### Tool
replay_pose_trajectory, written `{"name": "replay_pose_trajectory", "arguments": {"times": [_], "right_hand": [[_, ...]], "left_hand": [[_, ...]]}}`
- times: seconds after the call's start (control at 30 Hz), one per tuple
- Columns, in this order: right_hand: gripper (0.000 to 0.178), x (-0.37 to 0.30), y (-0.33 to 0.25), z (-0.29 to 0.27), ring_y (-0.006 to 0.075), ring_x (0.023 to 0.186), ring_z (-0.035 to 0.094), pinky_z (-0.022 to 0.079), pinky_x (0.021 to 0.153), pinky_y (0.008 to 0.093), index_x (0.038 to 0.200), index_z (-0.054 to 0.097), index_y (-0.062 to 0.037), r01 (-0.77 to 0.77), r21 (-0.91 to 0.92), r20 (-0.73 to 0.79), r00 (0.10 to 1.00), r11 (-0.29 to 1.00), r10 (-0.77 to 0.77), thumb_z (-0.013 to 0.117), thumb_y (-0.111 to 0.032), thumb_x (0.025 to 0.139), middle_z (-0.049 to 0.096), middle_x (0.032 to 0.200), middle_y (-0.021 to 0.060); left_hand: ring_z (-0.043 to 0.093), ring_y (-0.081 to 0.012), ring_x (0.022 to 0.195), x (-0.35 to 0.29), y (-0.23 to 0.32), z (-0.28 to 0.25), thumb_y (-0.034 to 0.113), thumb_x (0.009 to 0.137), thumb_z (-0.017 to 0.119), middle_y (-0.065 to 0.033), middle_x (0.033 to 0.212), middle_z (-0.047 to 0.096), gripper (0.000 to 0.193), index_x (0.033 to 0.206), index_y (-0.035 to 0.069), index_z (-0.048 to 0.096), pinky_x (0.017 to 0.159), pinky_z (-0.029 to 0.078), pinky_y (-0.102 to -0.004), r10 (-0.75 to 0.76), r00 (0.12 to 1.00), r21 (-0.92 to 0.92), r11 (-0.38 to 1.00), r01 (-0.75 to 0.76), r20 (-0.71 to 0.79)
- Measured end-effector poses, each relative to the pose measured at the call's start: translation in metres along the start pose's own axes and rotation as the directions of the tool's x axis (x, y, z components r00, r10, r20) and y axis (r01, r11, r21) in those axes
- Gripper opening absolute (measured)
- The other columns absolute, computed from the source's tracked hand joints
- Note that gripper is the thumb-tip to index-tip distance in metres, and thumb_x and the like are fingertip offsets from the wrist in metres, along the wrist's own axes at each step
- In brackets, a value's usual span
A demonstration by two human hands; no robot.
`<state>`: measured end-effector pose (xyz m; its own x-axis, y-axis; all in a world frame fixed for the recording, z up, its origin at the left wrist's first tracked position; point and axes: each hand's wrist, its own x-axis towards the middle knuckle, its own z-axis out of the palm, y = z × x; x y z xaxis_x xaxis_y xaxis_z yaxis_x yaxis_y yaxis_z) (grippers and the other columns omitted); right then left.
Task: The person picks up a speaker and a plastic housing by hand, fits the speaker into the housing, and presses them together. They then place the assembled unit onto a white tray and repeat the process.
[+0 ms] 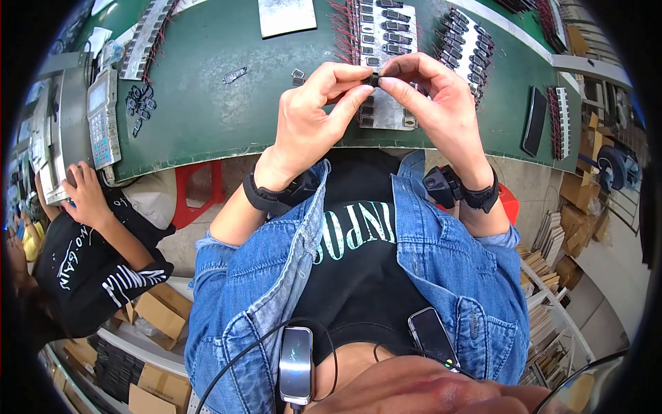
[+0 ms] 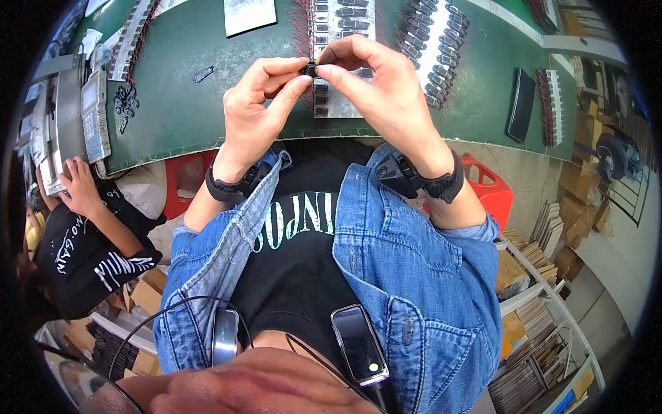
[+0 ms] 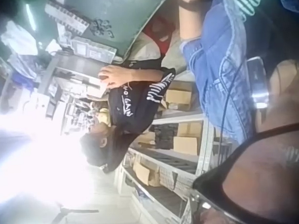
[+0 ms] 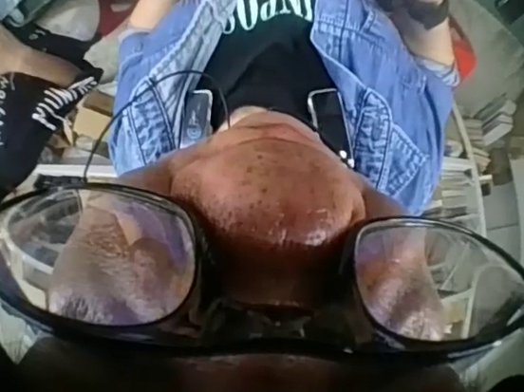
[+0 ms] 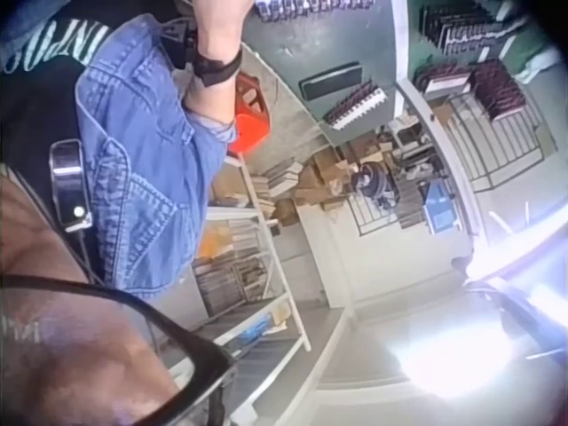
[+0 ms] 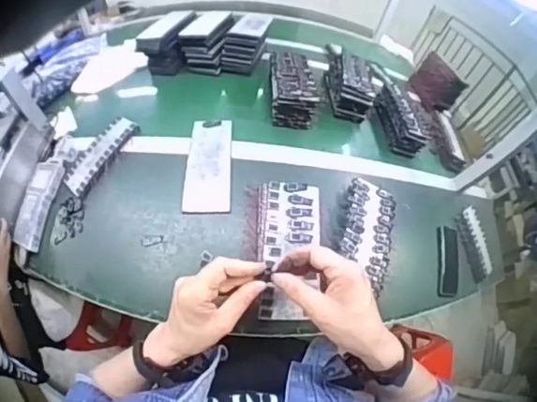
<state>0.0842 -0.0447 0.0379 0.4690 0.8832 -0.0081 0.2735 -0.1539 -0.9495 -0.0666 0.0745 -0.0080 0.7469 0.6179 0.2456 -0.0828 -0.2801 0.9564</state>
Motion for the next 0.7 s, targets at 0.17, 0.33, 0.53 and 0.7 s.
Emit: {"name": "replay_pose_trajectory", "arguments": {"times": [0.17,0.33,0.53,0.7], "right_hand": [[0.018,0.004,0.004,-0.003,0.0054,0.093,0.061,0.049,0.080,0.0192,0.108,0.067,-0.0022,-0.069,0.072,0.075,0.995,0.995,0.064,0.071,-0.009,0.092,0.067,0.099,-0.0004],[0.021,0.009,0.010,-0.009,0.0065,0.097,0.061,0.051,0.085,0.0219,0.112,0.064,-0.0023,-0.060,0.170,0.160,0.987,0.984,0.033,0.070,-0.006,0.092,0.065,0.103,0.0002],[0.022,0.007,0.006,-0.002,0.0096,0.099,0.063,0.052,0.091,0.0257,0.113,0.062,-0.0015,-0.079,0.168,0.120,0.991,0.983,0.059,0.067,-0.001,0.092,0.065,0.102,0.0011],[0.023,-0.008,-0.005,0.008,0.0125,0.097,0.065,0.054,0.088,0.0270,0.112,0.063,-0.0005,0.143,-0.100,0.085,0.987,0.985,-0.135,0.066,0.002,0.090,0.065,0.103,0.0039]], "left_hand": [[0.074,-0.0163,0.090,0.000,0.000,-0.001,0.003,0.088,0.073,-0.0110,0.098,0.075,0.021,0.108,0.000,0.067,0.077,0.059,-0.0266,0.029,1.000,0.017,0.999,-0.029,0.001],[0.074,-0.0163,0.090,0.003,0.004,-0.001,0.003,0.088,0.072,-0.0111,0.098,0.075,0.022,0.109,0.000,0.067,0.076,0.059,-0.0267,0.049,0.999,0.038,0.998,-0.050,0.024],[0.074,-0.0155,0.087,0.001,0.004,0.002,0.003,0.090,0.070,-0.0103,0.095,0.075,0.020,0.109,0.000,0.067,0.076,0.058,-0.0264,0.010,1.000,-0.031,0.999,-0.010,0.020],[0.071,-0.0128,0.083,0.000,0.012,-0.007,0.005,0.093,0.067,-0.0087,0.090,0.074,0.017,0.108,-0.002,0.065,0.075,0.057,-0.0247,-0.259,0.959,-0.279,0.918,0.282,0.119]]}}
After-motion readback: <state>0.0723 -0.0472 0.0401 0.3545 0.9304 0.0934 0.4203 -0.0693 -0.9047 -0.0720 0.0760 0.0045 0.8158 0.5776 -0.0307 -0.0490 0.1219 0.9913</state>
